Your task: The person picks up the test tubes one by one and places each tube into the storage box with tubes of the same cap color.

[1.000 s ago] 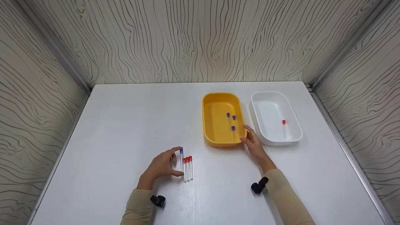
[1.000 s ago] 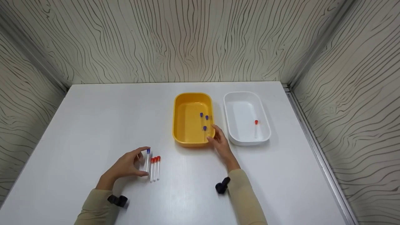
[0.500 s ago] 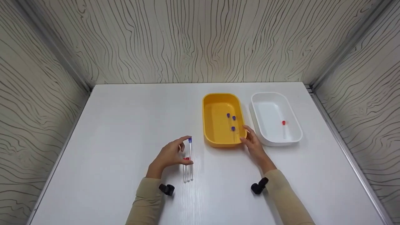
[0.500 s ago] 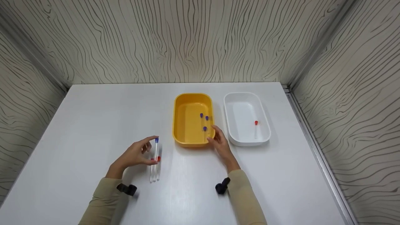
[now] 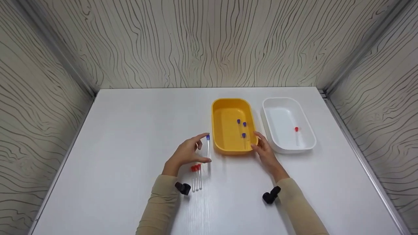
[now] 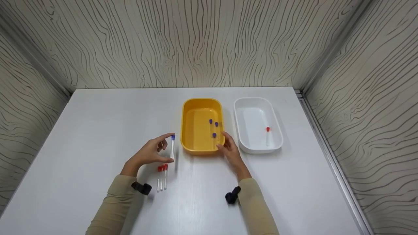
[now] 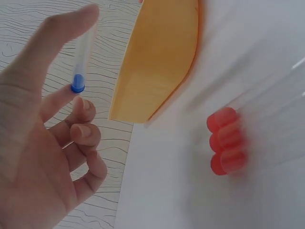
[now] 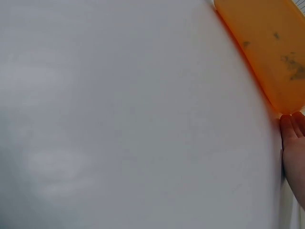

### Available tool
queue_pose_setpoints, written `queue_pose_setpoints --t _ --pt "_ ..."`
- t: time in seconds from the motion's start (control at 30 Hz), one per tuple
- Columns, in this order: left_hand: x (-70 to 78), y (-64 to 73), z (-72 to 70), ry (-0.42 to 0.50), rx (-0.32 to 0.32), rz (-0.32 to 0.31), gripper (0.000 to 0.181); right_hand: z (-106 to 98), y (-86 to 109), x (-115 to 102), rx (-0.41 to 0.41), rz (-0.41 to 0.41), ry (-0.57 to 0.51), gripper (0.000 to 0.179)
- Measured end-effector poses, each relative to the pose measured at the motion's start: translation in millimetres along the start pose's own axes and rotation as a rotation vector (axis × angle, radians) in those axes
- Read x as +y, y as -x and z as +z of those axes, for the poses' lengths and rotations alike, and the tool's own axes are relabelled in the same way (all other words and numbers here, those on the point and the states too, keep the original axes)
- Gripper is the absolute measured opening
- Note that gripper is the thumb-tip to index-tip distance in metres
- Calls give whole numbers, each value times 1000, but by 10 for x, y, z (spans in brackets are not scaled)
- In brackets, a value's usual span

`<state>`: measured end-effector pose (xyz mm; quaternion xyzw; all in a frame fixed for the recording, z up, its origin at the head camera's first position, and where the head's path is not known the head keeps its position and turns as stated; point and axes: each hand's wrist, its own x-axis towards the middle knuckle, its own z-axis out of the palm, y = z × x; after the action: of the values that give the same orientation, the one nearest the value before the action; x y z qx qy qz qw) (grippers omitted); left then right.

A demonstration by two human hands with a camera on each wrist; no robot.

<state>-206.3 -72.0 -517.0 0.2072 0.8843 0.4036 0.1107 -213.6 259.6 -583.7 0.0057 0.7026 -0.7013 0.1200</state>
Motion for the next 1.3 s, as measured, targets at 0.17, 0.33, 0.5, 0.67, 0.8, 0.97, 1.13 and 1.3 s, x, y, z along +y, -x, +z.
queue_pose_setpoints --t 0.17,0.33,0.5,0.67,0.8,0.97,1.13,1.3 --pt "16 -125 8 9 -1 38 89 4 13 -6 8 -6 5 58" --pt "13 -232 28 0 -4 44 88 11 16 -27 -6 -23 3 60" --pt "7 -342 46 13 -10 30 89 13 28 -43 -5 -8 21 59" --pt "-11 -459 62 10 -23 4 89 33 70 -121 -14 15 21 59" --pt "-21 -549 89 21 -25 -36 90 30 68 -123 -20 5 14 59" --pt "-29 -628 109 51 -38 -109 94 0 23 -39 0 -10 42 58" --pt "-45 -685 109 29 -38 -141 94 -4 12 -23 17 -6 57 58" --pt "-63 -709 111 34 -35 -140 94 -2 -2 -13 16 -15 55 59"
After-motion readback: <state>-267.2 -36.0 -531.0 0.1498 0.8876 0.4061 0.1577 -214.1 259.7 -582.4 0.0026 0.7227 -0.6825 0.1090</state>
